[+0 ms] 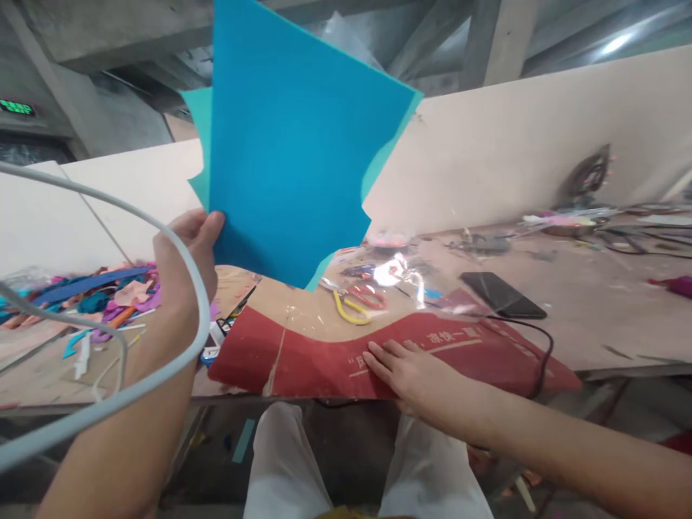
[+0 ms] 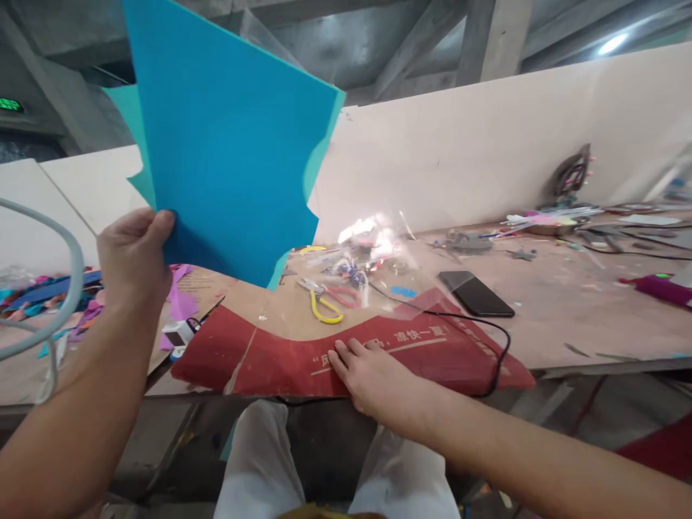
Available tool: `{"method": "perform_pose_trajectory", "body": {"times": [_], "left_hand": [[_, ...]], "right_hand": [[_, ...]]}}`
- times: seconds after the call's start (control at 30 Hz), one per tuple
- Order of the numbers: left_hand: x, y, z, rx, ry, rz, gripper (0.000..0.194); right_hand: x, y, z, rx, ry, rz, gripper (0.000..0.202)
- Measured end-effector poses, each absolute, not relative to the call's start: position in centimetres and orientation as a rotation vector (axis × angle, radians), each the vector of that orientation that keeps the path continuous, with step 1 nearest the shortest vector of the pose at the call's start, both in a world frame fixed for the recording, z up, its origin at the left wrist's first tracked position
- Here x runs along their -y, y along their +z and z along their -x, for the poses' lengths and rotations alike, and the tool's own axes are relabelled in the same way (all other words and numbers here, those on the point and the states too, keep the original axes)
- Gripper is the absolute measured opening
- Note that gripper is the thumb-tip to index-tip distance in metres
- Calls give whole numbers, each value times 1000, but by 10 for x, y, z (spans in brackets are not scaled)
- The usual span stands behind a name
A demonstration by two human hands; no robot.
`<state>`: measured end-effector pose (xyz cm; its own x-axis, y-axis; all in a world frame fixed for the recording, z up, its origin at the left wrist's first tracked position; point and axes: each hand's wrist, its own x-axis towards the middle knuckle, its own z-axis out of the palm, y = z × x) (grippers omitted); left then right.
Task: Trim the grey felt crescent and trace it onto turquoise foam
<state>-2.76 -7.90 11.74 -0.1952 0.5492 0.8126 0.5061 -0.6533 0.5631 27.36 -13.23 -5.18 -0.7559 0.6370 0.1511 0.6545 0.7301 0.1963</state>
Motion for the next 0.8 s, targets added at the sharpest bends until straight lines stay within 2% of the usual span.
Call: {"method": "perform_pose_trajectory", "body": {"times": [0.13,0.23,0.4,0.6,0.8], "left_hand": [[68,113,23,-1170,2101,-1866,13],[61,105,24,-1183,2167,-1852,10],[53,94,34,-1190,2139,-1823,7],[47,85,42,-1253,2107,-1862,10],[45,84,50,-1231,2115,-1889,9]], "right_hand": [[130,-80,-276,2693,-846,978,47],[127,-94,-287,2587,-999,935,47],[128,-95,-302,2567,-1018,915,52],[134,-95,-297,2596,-1026,916,44],[131,-84,-310,2574,-939,984,59]]}}
